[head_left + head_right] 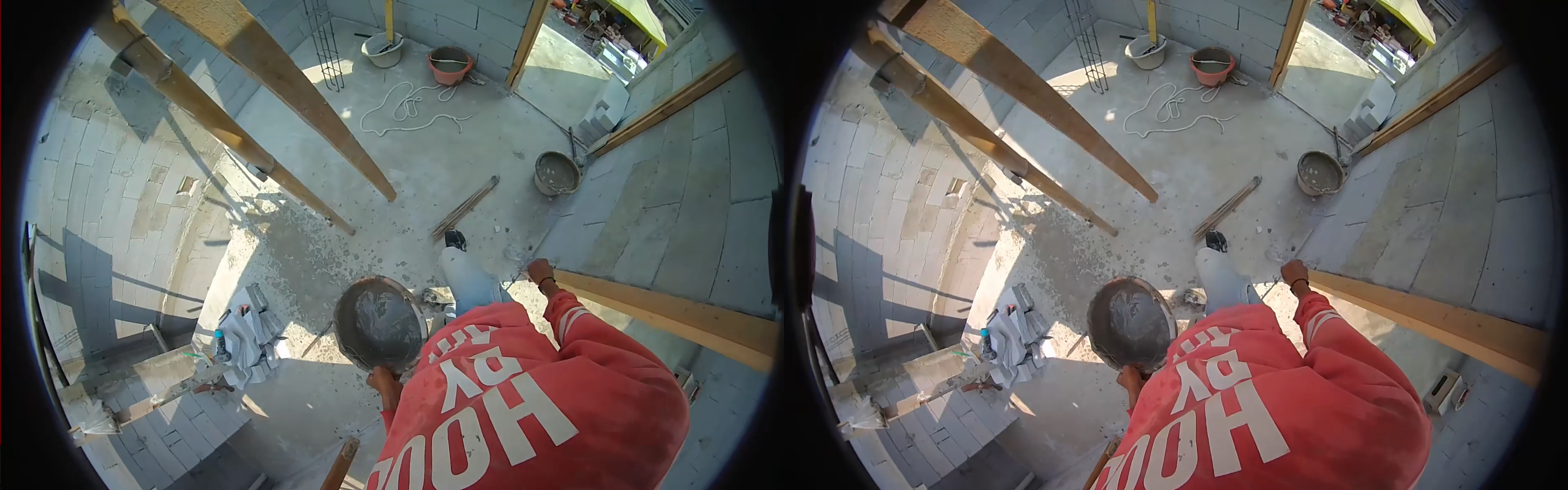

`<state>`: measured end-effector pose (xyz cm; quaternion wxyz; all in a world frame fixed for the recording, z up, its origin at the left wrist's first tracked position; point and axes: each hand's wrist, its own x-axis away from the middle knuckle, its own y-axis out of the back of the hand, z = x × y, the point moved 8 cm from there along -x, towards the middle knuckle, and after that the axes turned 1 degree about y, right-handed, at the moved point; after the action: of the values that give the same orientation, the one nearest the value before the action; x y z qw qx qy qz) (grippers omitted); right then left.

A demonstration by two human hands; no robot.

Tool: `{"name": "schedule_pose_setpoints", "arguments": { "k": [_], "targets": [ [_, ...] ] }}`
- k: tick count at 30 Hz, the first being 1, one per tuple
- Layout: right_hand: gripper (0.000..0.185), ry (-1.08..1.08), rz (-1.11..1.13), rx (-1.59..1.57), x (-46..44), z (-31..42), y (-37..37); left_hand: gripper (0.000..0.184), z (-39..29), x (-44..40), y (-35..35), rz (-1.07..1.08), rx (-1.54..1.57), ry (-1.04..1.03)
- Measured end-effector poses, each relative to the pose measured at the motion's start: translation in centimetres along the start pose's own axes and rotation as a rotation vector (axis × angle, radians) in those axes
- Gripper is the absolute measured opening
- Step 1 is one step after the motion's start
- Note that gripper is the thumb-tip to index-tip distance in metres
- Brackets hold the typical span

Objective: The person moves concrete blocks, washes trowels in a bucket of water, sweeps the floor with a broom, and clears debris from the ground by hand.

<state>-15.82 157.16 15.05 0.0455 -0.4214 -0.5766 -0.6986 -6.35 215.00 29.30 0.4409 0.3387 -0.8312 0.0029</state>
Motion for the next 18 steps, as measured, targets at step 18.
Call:
{"name": "schedule_pose_setpoints", "arguments": {
  "k": [18],
  "targets": [
    [0.022, -0.984, -0.135, -1.453, -10.4, -20.9, -6.2, 0.01, -6.1, 18.7, -52.6, 0.371, -0.599, -0.318]
  ]
}}
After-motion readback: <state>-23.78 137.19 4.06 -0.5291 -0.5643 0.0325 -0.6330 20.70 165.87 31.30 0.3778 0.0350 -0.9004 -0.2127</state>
